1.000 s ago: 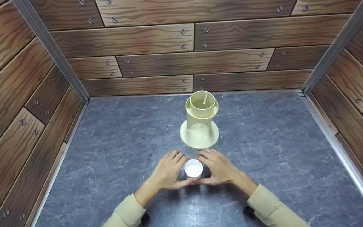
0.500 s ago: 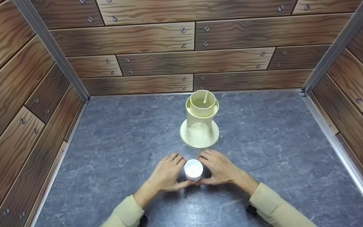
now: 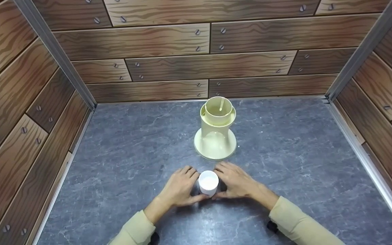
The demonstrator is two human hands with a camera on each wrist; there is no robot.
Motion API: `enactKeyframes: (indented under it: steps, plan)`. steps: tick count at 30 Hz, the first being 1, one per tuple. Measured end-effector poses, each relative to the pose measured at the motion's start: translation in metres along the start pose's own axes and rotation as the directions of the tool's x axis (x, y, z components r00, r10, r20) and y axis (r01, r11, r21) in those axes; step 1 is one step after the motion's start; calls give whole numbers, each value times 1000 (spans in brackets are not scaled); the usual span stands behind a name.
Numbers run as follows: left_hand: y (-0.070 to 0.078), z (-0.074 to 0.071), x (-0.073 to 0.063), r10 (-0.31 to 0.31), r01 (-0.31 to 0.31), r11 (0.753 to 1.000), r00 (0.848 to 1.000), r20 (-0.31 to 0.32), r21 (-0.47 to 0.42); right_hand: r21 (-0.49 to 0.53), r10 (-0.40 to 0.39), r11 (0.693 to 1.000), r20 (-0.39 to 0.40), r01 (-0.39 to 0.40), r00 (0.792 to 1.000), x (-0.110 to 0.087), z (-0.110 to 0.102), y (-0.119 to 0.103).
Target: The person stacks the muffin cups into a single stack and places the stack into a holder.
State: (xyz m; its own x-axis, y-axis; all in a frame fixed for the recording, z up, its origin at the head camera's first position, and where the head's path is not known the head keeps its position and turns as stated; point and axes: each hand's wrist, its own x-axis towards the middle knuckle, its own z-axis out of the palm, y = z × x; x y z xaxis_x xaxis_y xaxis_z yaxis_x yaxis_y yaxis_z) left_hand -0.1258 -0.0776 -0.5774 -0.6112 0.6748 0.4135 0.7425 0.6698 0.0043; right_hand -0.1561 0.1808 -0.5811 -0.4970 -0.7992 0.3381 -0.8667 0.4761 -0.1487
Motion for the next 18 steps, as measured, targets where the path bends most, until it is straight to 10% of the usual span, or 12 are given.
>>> enactKeyframes:
  steps: [18]
  plan:
    - [-1,-1,1,10,-10,1000,999,34,8,-46,32,999,63,-29,998,1,1,-3]
